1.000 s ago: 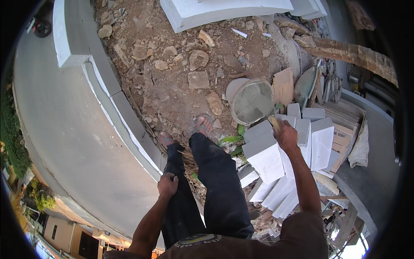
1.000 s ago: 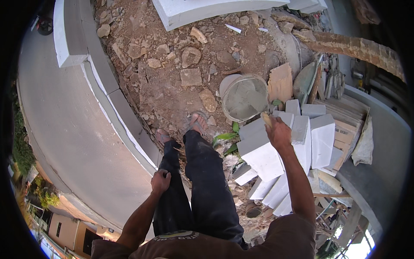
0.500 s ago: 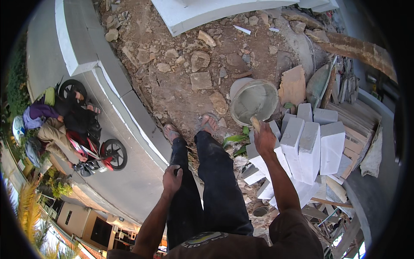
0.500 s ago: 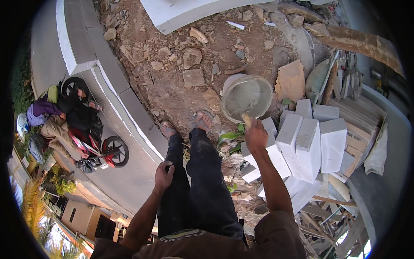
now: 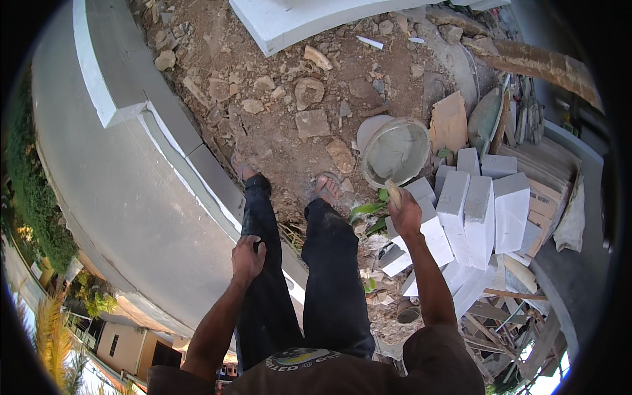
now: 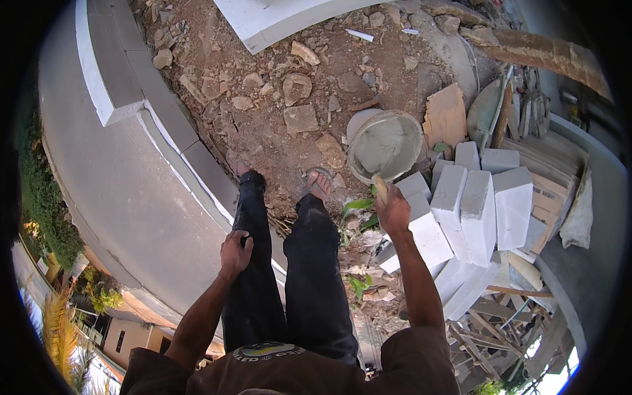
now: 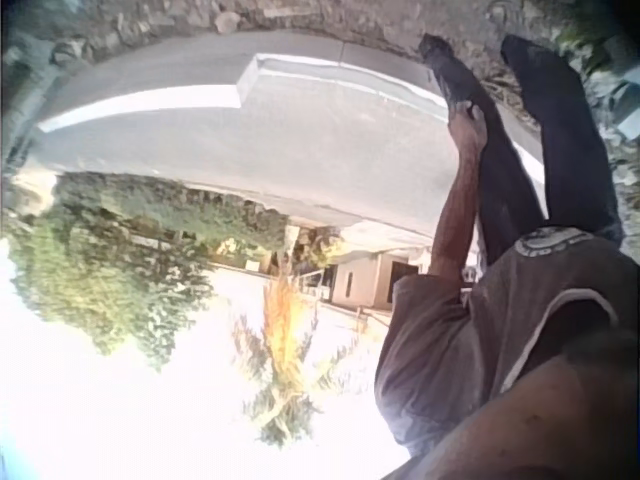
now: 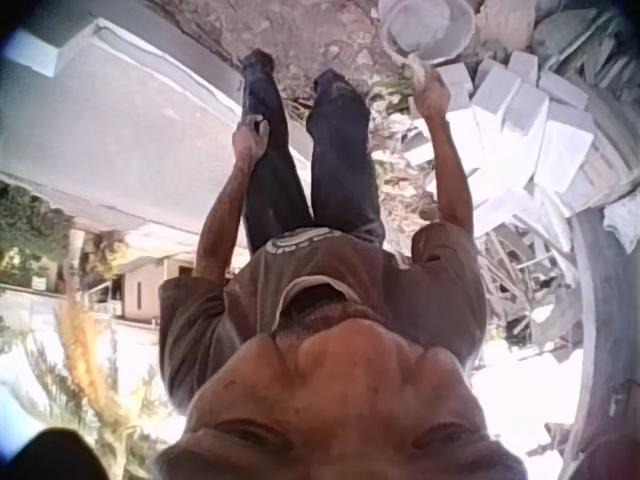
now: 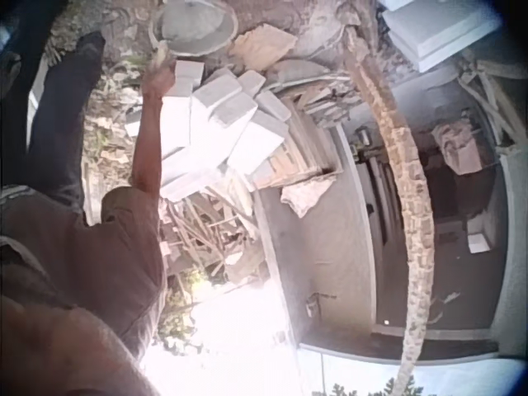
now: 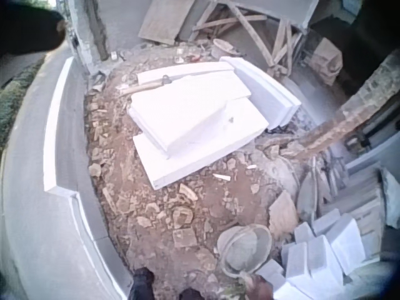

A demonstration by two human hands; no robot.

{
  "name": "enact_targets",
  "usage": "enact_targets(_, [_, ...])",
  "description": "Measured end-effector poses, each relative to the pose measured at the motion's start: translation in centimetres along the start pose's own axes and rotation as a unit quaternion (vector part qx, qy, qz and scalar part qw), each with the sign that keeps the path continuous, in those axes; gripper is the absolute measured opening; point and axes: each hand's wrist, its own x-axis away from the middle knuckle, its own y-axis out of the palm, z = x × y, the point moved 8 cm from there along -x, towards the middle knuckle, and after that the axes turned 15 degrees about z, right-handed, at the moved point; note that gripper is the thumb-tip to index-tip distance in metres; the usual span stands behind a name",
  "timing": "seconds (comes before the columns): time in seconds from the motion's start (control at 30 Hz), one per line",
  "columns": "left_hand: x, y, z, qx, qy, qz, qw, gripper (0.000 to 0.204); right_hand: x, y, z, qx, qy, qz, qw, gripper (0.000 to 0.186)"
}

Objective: The person installs white concrete curb stones along a roadside. They apply mortar to the ground using a trowel, place the stones, and tap them into position with a hammer. The person repeats this process for multiple stones, ensuring alignment.

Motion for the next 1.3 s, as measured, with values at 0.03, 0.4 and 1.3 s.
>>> enact_targets(0.03, [0.3,-0.2,-0.4,-0.013,-0.005,-0.04,0.999,0.03,0.7,-0.5,-0.5,-0.02,0.007,0.033,0.999,0.041])
enact_targets(0.4, [-0.6,-1.0,-1.3,-0.025,-0.021,-0.079,0.996,0.033,5.3,5.4,2.2,-0.22,0.146,0.149,0.953,0.033])
enact_targets(1.3, [-1.8,-3.3,-6.2,0.193,-0.162,0.024,0.968,0.04,-17.5,24.8,-58.3,-0.048,-0.404,-0.171,0.897,0.047])
